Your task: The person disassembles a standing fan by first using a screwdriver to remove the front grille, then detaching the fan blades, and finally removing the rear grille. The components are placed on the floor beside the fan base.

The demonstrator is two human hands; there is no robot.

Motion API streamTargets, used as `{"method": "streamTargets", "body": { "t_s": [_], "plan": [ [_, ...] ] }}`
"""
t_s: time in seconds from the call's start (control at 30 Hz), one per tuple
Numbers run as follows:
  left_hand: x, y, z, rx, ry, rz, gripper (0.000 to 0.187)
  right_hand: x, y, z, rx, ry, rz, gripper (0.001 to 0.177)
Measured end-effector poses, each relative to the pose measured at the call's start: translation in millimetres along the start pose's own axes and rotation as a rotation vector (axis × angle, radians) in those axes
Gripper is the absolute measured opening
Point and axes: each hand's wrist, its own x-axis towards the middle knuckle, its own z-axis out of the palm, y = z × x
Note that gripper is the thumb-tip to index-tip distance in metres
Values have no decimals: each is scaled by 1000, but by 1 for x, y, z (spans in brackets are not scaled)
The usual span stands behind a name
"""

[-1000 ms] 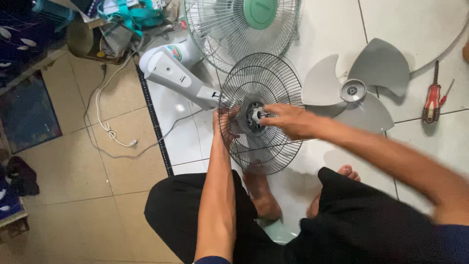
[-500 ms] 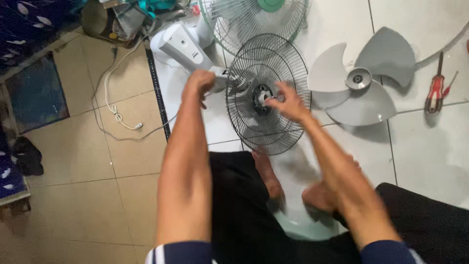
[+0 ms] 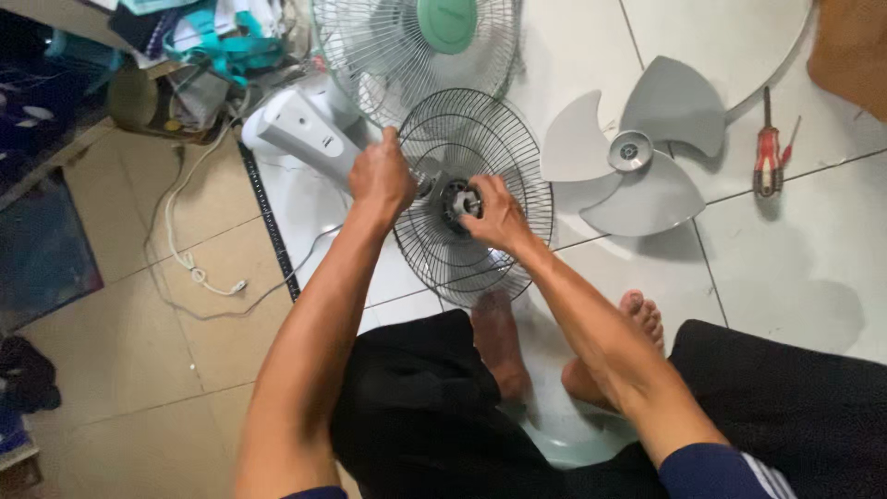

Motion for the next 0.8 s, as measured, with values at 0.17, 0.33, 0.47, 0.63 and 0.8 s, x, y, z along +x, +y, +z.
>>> {"method": "streamTargets", "body": {
  "t_s": [0.17,0.33,0.47,0.63,0.8],
  "plan": [
    [3,1,-7,27,-48,-7,37,6,-4,7,26,-73,82,44],
    [3,6,-15,5,-43,33,39,6,-3,-1,-105,-60,-255,43],
    [2,5,-17,-19,-49,12,40,7,-15,-6,49,-161,92,48],
    [-4,0,-23,-24,-84,-20,40,1,-27,3,53,-53,69,46],
    [-18,-12,-40,-89,-154,-99,44,-1,-30,12,42,-30,58,41]
  ]
}}
